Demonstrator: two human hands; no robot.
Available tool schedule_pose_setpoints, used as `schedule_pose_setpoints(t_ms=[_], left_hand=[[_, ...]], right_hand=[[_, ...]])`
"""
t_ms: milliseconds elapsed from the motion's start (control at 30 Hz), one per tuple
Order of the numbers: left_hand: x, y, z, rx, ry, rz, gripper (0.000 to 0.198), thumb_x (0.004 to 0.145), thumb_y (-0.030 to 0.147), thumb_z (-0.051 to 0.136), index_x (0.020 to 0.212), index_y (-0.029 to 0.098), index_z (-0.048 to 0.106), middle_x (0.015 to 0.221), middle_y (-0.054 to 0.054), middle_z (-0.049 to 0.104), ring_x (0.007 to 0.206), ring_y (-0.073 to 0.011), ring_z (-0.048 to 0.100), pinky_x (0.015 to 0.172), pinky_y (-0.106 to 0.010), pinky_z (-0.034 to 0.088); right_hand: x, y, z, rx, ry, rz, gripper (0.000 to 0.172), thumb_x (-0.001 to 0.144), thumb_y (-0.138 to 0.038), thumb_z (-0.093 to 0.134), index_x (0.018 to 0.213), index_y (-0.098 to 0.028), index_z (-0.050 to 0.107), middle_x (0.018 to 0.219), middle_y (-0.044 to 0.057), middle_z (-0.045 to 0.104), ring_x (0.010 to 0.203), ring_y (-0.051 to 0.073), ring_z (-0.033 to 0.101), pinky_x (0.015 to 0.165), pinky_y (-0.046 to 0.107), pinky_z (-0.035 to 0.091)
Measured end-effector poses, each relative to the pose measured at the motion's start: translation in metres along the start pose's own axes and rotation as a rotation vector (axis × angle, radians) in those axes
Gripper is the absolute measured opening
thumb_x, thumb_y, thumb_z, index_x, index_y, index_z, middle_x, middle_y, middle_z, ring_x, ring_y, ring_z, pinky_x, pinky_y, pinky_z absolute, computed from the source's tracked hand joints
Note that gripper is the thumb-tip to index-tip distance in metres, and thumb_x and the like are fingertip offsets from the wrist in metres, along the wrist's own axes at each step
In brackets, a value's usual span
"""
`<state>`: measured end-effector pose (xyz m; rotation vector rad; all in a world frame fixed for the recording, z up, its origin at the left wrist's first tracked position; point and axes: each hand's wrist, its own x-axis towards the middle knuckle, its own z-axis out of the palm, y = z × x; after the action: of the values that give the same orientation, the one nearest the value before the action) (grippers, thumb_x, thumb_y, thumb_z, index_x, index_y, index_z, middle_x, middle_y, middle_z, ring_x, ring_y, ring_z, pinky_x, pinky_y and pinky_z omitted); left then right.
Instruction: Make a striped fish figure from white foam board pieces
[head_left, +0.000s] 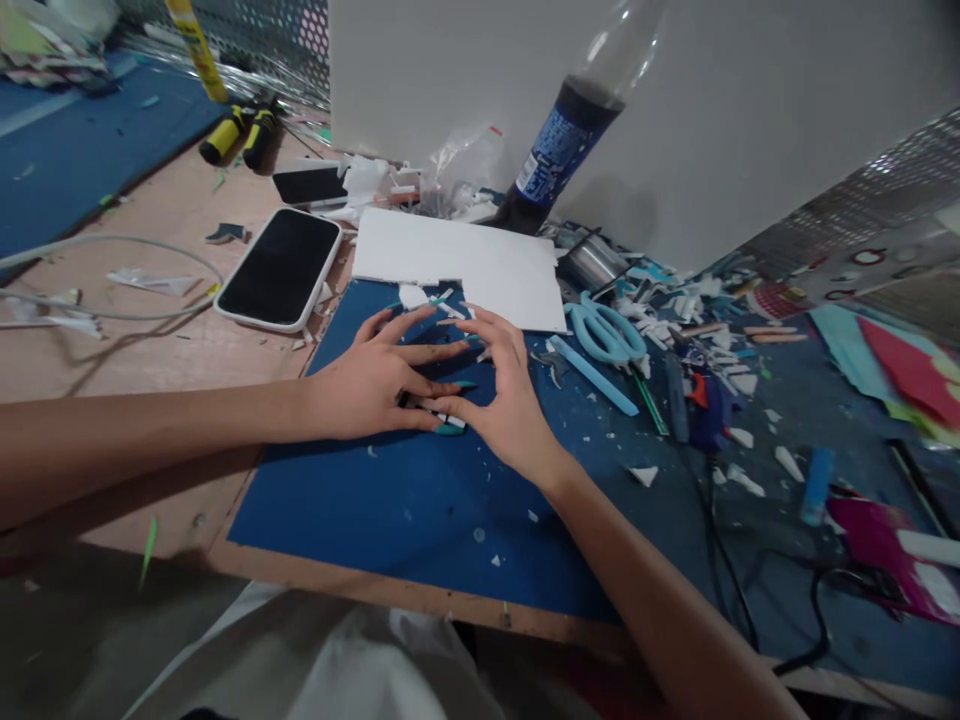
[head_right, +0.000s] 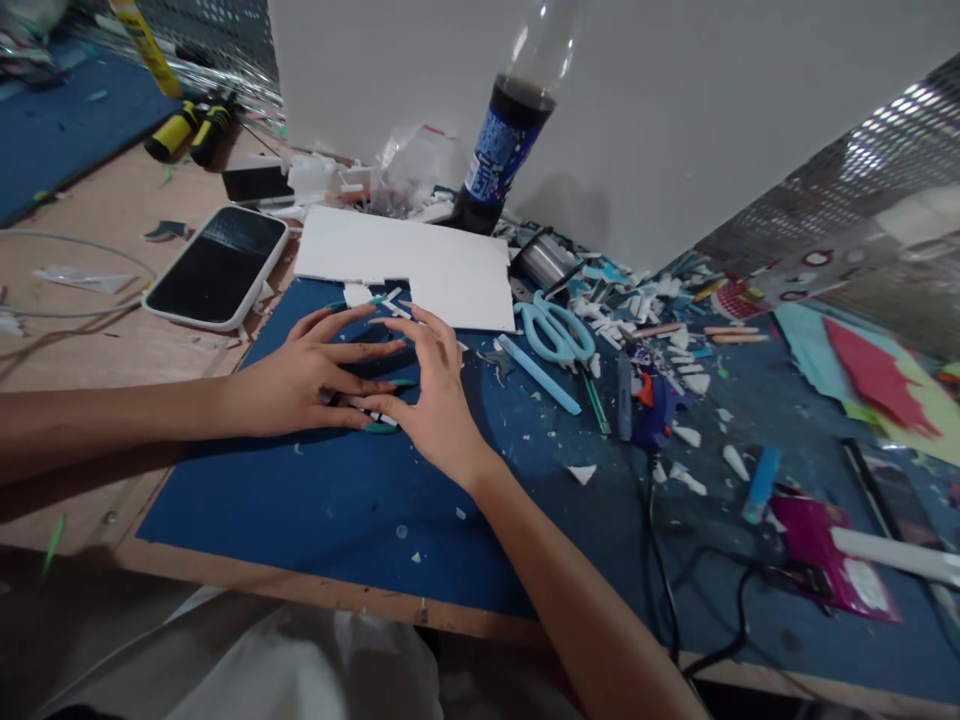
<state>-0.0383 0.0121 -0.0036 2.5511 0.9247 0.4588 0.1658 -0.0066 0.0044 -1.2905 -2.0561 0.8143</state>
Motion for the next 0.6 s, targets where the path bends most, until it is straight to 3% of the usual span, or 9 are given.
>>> schedule_pose_setpoints(t_ms=[167,300,467,600], left_hand=[[0.0,0.001,-0.003,0.014,-0.049,-0.018,0.03,0.083,0.049,0.064,0.108,0.034,0.07,0.148,0.002,0.039,0.143,-0.0424,0.011,0.107,-0.072,0.011],[-0.002,0.0,-0.003,0.036,-0.061,-0.008,0.032,0.084,0.051,0.062,0.111,0.035,0.069,0.151,0.001,0.035,0.143,-0.0421,0.011,0.107,-0.071,0.01],[-0.003,-0.001,-0.002,0.05,-0.042,0.013,0.036,0.086,0.05,0.059,0.119,0.037,0.064,0.152,0.002,0.034,0.143,-0.039,0.012,0.111,-0.068,0.008],[-0.004,-0.001,-0.001,0.074,-0.045,0.031,0.038,0.088,0.051,0.057,0.122,0.036,0.062,0.153,0.0,0.032,0.143,-0.0408,0.012,0.108,-0.07,0.011]], right_hand=[[-0.002,0.015,-0.01,0.25,0.002,-0.033,0.036,0.091,-0.044,0.05,0.125,-0.034,0.042,0.141,0.004,0.039,0.134,0.021,0.036,0.109,0.044,0.037],[-0.006,0.012,-0.024,0.119,0.025,-0.038,0.023,0.089,-0.043,0.054,0.108,-0.03,0.052,0.132,0.006,0.044,0.13,0.024,0.039,0.107,0.047,0.037],[-0.01,0.004,-0.042,-0.103,-0.263,-0.162,0.048,0.071,-0.046,0.073,0.107,-0.027,0.048,0.13,0.01,0.041,0.128,0.032,0.036,0.102,0.052,0.038],[-0.012,0.004,-0.044,-0.139,-0.36,-0.116,0.046,0.075,-0.04,0.068,0.112,-0.028,0.043,0.135,0.011,0.035,0.131,0.032,0.03,0.1,0.052,0.037]])
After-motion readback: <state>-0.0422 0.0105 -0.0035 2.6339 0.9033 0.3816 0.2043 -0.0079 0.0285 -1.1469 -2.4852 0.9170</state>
